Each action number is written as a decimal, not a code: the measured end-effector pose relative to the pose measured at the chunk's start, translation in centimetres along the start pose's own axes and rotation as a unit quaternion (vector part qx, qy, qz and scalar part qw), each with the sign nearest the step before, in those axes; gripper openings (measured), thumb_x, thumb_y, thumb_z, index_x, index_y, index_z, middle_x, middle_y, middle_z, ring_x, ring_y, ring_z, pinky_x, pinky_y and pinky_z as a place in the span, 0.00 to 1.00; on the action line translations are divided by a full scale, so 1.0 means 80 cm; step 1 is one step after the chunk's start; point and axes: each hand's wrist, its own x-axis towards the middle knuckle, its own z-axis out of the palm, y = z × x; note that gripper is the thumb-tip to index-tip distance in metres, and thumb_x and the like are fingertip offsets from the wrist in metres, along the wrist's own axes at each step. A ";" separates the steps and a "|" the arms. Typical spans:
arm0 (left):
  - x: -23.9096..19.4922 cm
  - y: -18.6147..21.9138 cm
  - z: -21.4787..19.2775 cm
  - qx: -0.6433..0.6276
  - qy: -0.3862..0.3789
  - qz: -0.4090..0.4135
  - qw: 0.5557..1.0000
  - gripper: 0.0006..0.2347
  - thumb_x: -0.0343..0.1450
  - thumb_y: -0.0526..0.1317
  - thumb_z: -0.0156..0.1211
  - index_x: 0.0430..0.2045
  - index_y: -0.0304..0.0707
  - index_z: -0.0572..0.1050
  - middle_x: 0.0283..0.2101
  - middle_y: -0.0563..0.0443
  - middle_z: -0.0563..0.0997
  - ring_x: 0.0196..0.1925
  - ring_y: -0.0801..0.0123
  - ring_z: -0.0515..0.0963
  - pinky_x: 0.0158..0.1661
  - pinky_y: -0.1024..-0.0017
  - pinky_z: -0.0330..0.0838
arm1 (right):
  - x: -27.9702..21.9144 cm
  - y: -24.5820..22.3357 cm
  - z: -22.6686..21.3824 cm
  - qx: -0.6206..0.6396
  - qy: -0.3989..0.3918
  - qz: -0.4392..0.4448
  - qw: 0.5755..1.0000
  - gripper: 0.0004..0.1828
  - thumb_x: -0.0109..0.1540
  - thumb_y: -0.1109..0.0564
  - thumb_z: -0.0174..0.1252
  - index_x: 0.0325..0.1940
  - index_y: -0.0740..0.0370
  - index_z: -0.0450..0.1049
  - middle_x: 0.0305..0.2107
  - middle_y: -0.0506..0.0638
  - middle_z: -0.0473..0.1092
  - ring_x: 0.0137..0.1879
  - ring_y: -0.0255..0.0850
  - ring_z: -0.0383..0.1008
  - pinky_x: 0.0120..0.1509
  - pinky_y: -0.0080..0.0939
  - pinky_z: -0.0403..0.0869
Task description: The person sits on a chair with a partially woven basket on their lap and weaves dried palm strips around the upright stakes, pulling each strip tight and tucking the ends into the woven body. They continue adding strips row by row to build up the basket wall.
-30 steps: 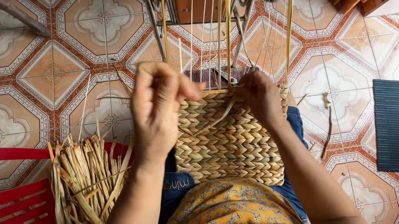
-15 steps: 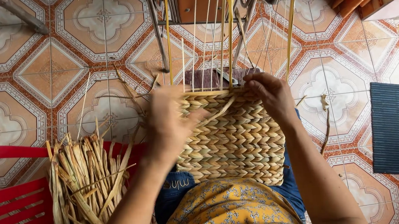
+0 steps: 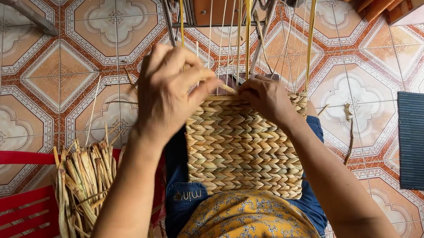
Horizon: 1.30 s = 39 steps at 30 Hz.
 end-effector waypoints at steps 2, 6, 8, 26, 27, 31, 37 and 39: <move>-0.032 0.021 0.034 -0.051 -0.140 -0.107 0.983 0.10 0.72 0.46 0.66 0.24 0.40 0.80 0.24 0.52 0.77 0.25 0.67 0.73 0.27 0.70 0.71 | -0.003 -0.007 -0.004 0.019 -0.001 0.026 0.999 0.06 0.67 0.57 0.59 0.41 0.61 0.79 0.32 0.49 0.77 0.32 0.38 0.78 0.35 0.39 0.79; -0.105 0.015 0.158 -0.172 -0.419 -0.381 0.806 0.07 0.78 0.37 0.50 0.45 0.33 0.72 0.20 0.50 0.77 0.16 0.73 0.75 0.21 0.75 0.74 | -0.006 -0.010 -0.004 0.042 -0.010 0.077 0.996 0.04 0.67 0.59 0.57 0.41 0.62 0.75 0.30 0.51 0.76 0.33 0.41 0.78 0.35 0.43 0.79; -0.090 0.002 0.175 -0.227 -0.410 -0.422 0.776 0.09 0.77 0.36 0.49 0.50 0.35 0.70 0.20 0.50 0.78 0.15 0.73 0.75 0.19 0.76 0.74 | -0.007 -0.006 -0.002 0.069 -0.018 0.114 0.991 0.04 0.68 0.59 0.56 0.43 0.61 0.74 0.30 0.51 0.76 0.33 0.40 0.79 0.35 0.42 0.80; -0.076 0.058 0.075 -0.466 0.056 -0.355 0.809 0.19 0.79 0.46 0.54 0.58 0.28 0.66 0.60 0.34 0.72 0.63 0.55 0.73 0.58 0.63 0.75 | -0.018 -0.031 0.029 -0.009 0.088 0.090 0.992 0.03 0.65 0.61 0.60 0.40 0.61 0.78 0.33 0.51 0.70 0.34 0.42 0.73 0.37 0.45 0.76; -0.084 0.053 0.081 -0.333 0.042 -0.320 0.886 0.22 0.78 0.45 0.56 0.60 0.26 0.63 0.63 0.34 0.69 0.66 0.54 0.69 0.60 0.62 0.72 | -0.021 -0.033 0.029 0.008 0.089 0.059 0.994 0.03 0.66 0.60 0.59 0.42 0.60 0.78 0.34 0.51 0.69 0.36 0.42 0.73 0.37 0.45 0.75; -0.154 0.022 0.127 -0.062 -0.081 -0.302 0.948 0.18 0.75 0.42 0.62 0.56 0.29 0.71 0.56 0.37 0.75 0.57 0.54 0.72 0.53 0.62 0.73 | -0.019 -0.034 0.029 0.025 0.063 0.053 0.996 0.04 0.68 0.61 0.57 0.46 0.61 0.76 0.33 0.50 0.70 0.33 0.40 0.73 0.35 0.45 0.74; -0.182 0.019 0.119 0.053 -0.226 -0.319 0.919 0.10 0.70 0.45 0.68 0.31 0.38 0.75 0.38 0.46 0.79 0.44 0.57 0.74 0.42 0.59 0.73 | -0.018 -0.032 0.041 0.059 0.064 0.148 0.985 0.03 0.69 0.58 0.60 0.43 0.59 0.74 0.31 0.48 0.76 0.32 0.38 0.78 0.32 0.40 0.77; -0.198 0.017 0.115 0.055 -0.134 -0.252 0.957 0.12 0.68 0.44 0.67 0.33 0.36 0.75 0.39 0.43 0.79 0.44 0.58 0.75 0.47 0.53 0.72 | -0.018 -0.034 0.044 0.042 0.138 0.103 0.984 0.03 0.69 0.63 0.61 0.44 0.62 0.73 0.32 0.53 0.76 0.35 0.41 0.78 0.37 0.39 0.74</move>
